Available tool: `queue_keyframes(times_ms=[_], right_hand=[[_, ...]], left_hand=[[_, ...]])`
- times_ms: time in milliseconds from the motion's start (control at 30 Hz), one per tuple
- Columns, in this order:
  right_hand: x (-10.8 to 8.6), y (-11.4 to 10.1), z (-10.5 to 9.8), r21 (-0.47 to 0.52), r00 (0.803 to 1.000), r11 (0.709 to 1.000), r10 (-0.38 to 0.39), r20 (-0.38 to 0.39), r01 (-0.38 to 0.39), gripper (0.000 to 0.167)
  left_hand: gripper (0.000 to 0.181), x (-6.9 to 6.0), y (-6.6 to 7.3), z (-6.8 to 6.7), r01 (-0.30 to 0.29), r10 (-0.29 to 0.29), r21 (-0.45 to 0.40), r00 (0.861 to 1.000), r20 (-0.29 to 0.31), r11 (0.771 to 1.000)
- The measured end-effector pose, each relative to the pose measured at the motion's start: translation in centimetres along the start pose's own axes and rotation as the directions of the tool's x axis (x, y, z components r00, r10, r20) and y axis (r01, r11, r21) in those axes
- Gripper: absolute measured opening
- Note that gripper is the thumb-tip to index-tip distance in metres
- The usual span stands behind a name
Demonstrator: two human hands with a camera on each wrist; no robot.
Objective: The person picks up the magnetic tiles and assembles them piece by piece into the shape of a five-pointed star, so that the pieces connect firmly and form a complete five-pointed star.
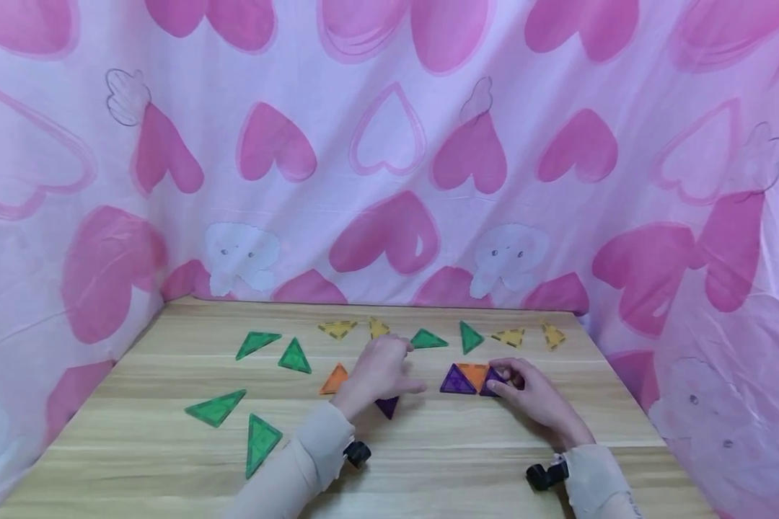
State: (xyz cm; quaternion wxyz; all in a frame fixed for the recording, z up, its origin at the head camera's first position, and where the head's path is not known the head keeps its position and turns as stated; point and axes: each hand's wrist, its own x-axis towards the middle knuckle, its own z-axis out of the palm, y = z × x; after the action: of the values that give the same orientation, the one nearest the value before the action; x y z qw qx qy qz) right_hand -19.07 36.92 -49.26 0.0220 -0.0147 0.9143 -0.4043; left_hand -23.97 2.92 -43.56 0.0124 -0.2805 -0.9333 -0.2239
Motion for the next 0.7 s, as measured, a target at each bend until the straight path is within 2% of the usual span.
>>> queue_keyframes(times_ms=[200,433,567,700], right_hand=[[0.0,0.2,-0.4,0.072,0.999,0.997,0.036,0.005,-0.036,0.044],[-0.1,0.5,-0.9,0.088,0.996,0.992,0.086,0.020,-0.088,0.039],[-0.2,0.6,-0.9,0.105,0.996,0.991,0.084,0.024,-0.086,0.040],[-0.2,0.4,-0.9,0.120,0.997,0.989,0.079,0.025,-0.082,0.040]], left_hand=[[0.071,-1.5,-1.6,-0.8,0.046,-0.047,-0.061,0.999,-0.011,0.997],[0.074,-3.2,-3.8,-1.2,0.062,-0.063,-0.085,0.998,0.001,0.994],[0.068,-4.3,-5.0,-1.4,0.060,-0.059,-0.086,0.998,0.012,0.994],[0.057,-5.4,-5.8,-1.6,0.063,-0.061,-0.134,0.998,0.019,0.989]])
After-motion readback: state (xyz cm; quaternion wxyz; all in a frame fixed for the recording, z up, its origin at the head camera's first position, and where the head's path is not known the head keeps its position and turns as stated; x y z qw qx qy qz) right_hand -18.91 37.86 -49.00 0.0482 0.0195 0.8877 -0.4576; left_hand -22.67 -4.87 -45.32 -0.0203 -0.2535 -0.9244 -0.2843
